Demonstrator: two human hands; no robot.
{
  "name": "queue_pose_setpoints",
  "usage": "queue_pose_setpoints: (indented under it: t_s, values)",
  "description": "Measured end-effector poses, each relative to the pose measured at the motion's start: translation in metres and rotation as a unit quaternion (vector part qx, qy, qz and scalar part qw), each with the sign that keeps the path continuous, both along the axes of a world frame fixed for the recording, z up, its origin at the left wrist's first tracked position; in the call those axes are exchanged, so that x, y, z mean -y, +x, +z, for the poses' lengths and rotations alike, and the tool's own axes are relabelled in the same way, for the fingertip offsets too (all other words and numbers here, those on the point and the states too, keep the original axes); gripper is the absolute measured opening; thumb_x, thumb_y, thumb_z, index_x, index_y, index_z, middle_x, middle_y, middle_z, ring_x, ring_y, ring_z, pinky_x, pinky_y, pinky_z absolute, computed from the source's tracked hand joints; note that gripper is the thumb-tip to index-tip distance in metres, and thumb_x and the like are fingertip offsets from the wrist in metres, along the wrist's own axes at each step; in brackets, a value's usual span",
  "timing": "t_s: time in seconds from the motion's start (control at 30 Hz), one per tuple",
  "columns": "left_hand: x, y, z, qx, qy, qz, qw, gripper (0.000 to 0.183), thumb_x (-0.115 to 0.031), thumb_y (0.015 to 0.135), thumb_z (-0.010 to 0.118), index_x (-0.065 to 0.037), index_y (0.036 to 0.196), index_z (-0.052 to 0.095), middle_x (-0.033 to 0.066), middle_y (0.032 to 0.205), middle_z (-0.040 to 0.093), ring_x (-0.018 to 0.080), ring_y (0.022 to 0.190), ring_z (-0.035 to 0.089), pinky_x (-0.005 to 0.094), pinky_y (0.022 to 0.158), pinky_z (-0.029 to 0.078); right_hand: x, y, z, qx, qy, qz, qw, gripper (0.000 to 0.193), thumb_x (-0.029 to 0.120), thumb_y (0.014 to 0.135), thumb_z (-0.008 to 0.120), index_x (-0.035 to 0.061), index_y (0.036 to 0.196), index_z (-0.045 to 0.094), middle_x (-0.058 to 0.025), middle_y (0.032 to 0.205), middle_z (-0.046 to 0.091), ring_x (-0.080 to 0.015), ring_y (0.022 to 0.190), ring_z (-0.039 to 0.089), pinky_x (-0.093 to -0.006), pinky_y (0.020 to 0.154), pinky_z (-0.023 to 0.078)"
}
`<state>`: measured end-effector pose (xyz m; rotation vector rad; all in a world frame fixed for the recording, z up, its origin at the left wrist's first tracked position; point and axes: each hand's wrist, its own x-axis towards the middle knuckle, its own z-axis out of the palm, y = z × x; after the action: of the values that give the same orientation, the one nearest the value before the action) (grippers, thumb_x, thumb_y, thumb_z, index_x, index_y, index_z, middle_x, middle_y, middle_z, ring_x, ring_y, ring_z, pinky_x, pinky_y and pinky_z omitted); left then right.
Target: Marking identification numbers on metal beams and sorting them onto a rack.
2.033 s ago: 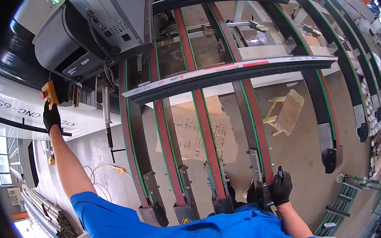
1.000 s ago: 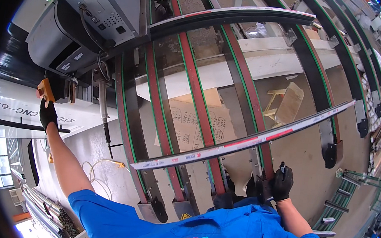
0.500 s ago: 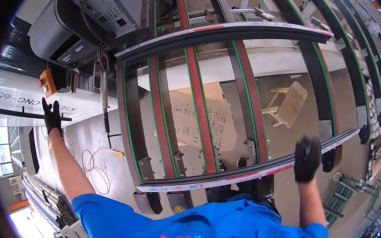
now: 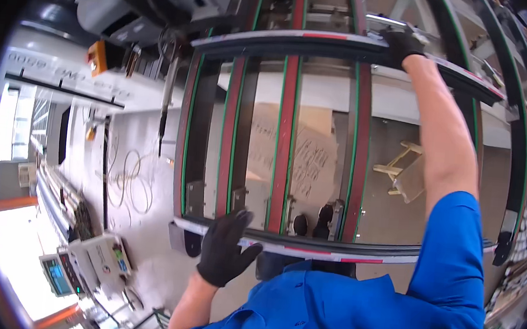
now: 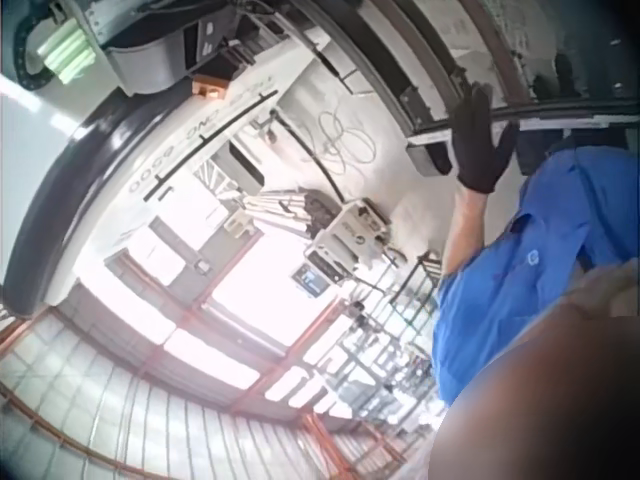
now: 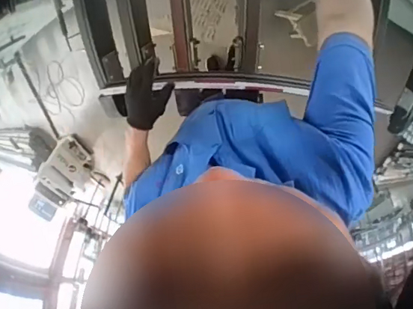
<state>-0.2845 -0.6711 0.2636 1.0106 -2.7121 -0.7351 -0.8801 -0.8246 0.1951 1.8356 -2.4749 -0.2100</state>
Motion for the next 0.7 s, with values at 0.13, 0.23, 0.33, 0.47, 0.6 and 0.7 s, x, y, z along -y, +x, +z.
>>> queue_pose_setpoints:
  t_s: [0.13,0.23,0.33,0.47,0.6,0.7]
  values:
    - [-0.015,-0.026,0.010,-0.041,-0.060,0.025,0.997,0.070,-0.031,0.084,0.082,-0.004,0.145,0.059,0.0201,0.144,0.059,0.0406,0.128,0.059,0.0493,0.106,0.049,-0.064,0.005,-0.012,0.061,0.006,0.152,0.986,0.044,0.039,0.089,0.066,0.0108,0.123,0.071,-0.0218,0.120,0.073,-0.0422,0.114,0.069,-0.0488,0.098,0.055]
    - [-0.011,-0.025,0.020,-0.051,-0.044,0.053,0.996,0.069,-0.028,0.084,0.083,-0.003,0.144,0.059,0.0213,0.144,0.058,0.0405,0.129,0.058,0.0490,0.107,0.049,-0.140,0.046,-0.014,0.070,0.058,0.163,0.982,0.042,0.033,0.091,0.065,0.0122,0.128,0.068,-0.0215,0.115,0.074,-0.0397,0.107,0.071,-0.0483,0.092,0.056]
    - [-0.008,-0.023,0.028,-0.051,-0.085,0.031,0.995,0.069,-0.024,0.083,0.083,-0.001,0.144,0.059,0.0222,0.145,0.057,0.0409,0.132,0.057,0.0487,0.109,0.048,-0.227,0.108,-0.008,0.136,0.092,0.142,0.976,0.032,0.026,0.082,0.073,0.0142,0.112,0.074,-0.0173,0.096,0.073,-0.0393,0.091,0.071,-0.0484,0.083,0.057]
    - [-0.014,-0.022,0.027,-0.070,-0.094,-0.004,0.993,0.072,-0.029,0.084,0.084,0.000,0.144,0.058,0.0234,0.145,0.057,0.0427,0.133,0.056,0.0493,0.108,0.049,-0.313,0.169,0.009,0.273,0.120,0.239,0.924,0.040,0.030,0.080,0.079,0.0111,0.116,0.074,-0.0162,0.102,0.074,-0.0395,0.096,0.071,-0.0465,0.085,0.057]
    - [-0.015,-0.017,0.013,-0.058,-0.039,-0.063,0.996,0.078,-0.040,0.085,0.085,-0.002,0.146,0.056,0.0247,0.144,0.057,0.0445,0.133,0.057,0.0497,0.108,0.050,-0.347,0.176,0.027,0.346,0.248,0.173,0.888,0.048,0.038,0.082,0.081,0.0079,0.118,0.074,-0.0183,0.107,0.075,-0.0399,0.102,0.070,-0.0460,0.087,0.057]
    - [-0.006,-0.027,-0.008,0.006,-0.014,-0.153,0.988,0.089,-0.053,0.081,0.085,-0.001,0.146,0.054,0.0242,0.145,0.057,0.0423,0.134,0.057,0.0492,0.111,0.049,-0.351,0.167,0.027,0.286,0.236,0.096,0.924,0.064,0.053,0.083,0.082,0.0053,0.124,0.072,-0.0218,0.113,0.074,-0.0413,0.106,0.070,-0.0453,0.094,0.055]
